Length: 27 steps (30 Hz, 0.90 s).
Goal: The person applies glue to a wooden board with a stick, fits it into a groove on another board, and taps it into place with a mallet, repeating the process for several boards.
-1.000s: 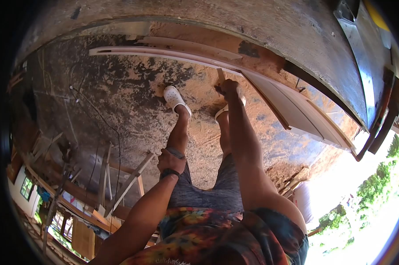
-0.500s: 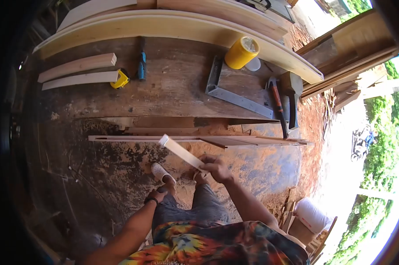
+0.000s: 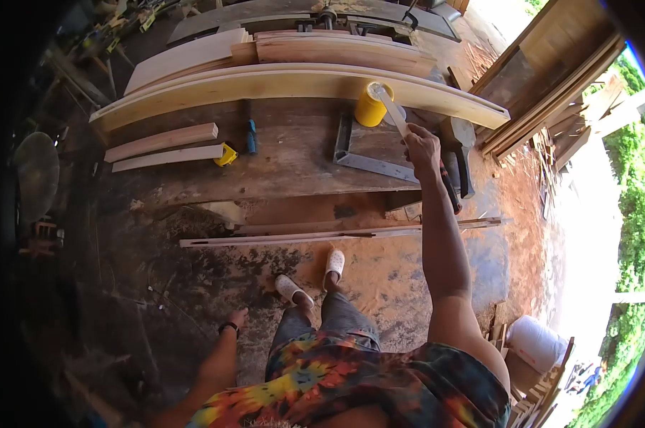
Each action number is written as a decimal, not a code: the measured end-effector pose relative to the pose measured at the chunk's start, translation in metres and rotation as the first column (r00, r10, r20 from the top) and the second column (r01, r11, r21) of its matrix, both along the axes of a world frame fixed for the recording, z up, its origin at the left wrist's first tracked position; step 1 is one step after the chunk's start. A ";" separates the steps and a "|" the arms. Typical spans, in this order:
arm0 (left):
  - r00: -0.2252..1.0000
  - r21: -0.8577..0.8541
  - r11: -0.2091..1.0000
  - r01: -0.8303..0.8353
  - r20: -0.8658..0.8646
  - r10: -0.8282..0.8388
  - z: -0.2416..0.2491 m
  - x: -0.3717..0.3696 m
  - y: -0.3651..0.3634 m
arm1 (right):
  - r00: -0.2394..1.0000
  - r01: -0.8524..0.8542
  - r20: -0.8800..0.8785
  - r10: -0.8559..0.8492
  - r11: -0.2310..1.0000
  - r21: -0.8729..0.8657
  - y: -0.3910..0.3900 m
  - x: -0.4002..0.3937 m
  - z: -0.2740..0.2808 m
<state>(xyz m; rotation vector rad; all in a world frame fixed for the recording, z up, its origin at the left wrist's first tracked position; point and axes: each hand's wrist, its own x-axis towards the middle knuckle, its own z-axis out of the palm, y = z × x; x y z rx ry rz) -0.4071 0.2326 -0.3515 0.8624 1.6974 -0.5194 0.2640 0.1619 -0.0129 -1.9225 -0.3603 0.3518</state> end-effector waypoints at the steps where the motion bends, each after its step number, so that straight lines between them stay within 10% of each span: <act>1: 1.000 0.007 1.000 -0.011 -0.008 0.011 0.012 0.007 -0.003 | 1.000 0.007 0.021 -0.006 0.999 -0.048 0.008 0.008 0.001; 8: 0.984 0.050 0.992 -0.113 0.143 0.105 0.034 0.061 -0.049 | 0.999 0.016 -0.031 -0.019 0.995 -0.096 0.027 0.056 -0.007; 10: 0.804 0.193 0.894 0.404 0.390 -0.448 -0.096 0.006 -0.063 | 0.997 -0.030 -0.075 0.027 0.999 -0.039 0.025 0.079 -0.030; 12: 0.784 0.282 0.821 0.496 0.262 -0.563 -0.079 0.017 -0.082 | 0.993 -0.102 -0.071 0.098 0.993 -0.056 0.025 0.086 -0.036; 14: 0.987 0.059 0.989 -0.138 0.091 0.132 0.085 0.099 -0.076 | 0.988 -0.124 -0.098 0.118 0.990 -0.060 0.027 0.083 -0.038; 15: 0.981 0.069 0.981 -0.182 0.086 0.176 0.098 0.108 -0.078 | 0.984 -0.141 -0.117 0.133 0.988 -0.062 0.026 0.084 -0.041; 20: 0.998 0.162 0.986 -0.026 0.061 0.017 0.128 0.132 -0.078 | 0.968 -0.239 -0.086 0.237 0.971 -0.014 0.012 0.089 -0.046; 22: 0.997 0.159 0.987 0.020 0.074 -0.032 0.142 0.141 -0.066 | 0.945 -0.150 0.297 0.134 0.988 0.030 0.000 0.079 -0.036; 25: 0.979 0.202 0.967 0.152 0.100 -0.175 0.139 0.149 -0.047 | 0.996 -0.030 0.082 0.022 0.995 0.091 -0.029 0.066 -0.036; 27: 0.956 0.544 0.825 0.155 0.128 -0.264 0.094 0.150 -0.031 | 0.977 0.056 0.200 -0.073 0.995 0.087 -0.052 0.059 -0.061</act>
